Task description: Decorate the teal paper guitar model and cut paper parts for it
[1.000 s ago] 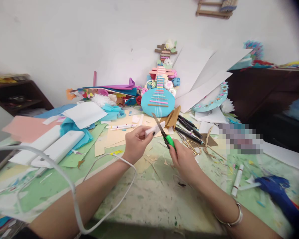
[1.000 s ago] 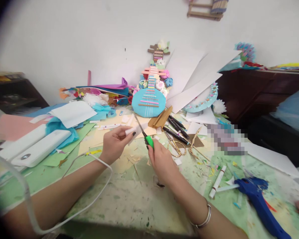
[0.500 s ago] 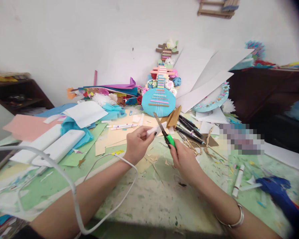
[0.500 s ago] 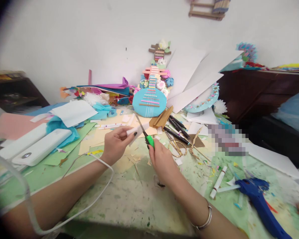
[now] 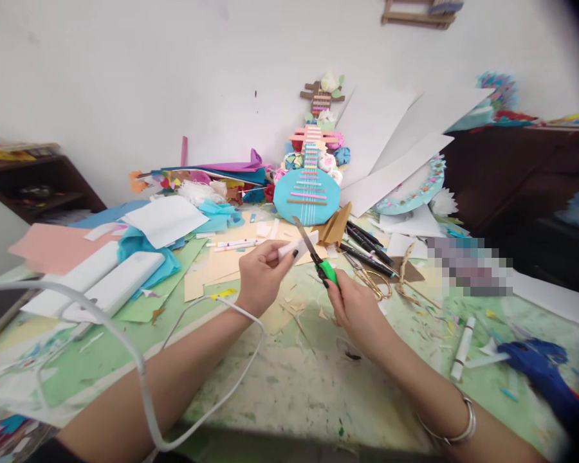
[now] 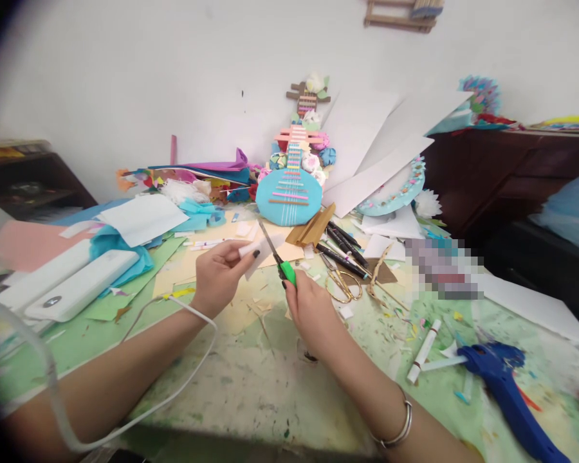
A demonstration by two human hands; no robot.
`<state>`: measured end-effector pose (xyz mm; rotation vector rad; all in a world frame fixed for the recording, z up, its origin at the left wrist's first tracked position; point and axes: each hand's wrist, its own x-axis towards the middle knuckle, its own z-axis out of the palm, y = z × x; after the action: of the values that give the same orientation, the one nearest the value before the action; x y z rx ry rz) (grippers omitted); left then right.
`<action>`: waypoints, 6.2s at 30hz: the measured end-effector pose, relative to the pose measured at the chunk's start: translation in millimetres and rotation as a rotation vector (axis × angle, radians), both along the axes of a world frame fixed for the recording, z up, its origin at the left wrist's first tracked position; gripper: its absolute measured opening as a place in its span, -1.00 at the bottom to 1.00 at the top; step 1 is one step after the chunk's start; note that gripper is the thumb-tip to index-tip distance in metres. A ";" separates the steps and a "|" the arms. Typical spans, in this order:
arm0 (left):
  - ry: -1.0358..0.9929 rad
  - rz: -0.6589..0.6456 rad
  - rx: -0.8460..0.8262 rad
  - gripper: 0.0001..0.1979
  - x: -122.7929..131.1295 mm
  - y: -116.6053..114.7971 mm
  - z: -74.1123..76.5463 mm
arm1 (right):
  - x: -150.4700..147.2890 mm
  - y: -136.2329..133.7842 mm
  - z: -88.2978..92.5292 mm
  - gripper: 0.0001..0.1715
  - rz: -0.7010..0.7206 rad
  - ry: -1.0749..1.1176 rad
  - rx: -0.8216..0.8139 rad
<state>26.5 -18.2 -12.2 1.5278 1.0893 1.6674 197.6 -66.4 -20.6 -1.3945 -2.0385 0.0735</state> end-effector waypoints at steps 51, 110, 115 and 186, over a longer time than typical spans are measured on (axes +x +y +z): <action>0.121 0.005 0.042 -0.81 0.8 -0.1 -4.2 | -3.2 -0.2 -0.5 -0.75 -0.115 -0.153 -0.156; 0.064 -0.021 0.022 -0.80 2.2 -3.4 4.7 | -12.4 -3.8 7.5 -0.74 -0.156 -0.193 -0.317; 0.034 0.049 0.035 -0.79 -0.3 -0.8 9.4 | -14.7 -5.9 11.6 -0.74 -0.148 -0.202 -0.361; -0.290 -0.445 -0.483 -0.74 32.3 -30.6 -5.0 | -1.7 3.2 12.5 -0.66 0.076 1.101 -0.485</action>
<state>58.8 -48.8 -17.2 1.0757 0.8388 1.1669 195.9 -63.1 -8.1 -1.1155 -1.1446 1.1553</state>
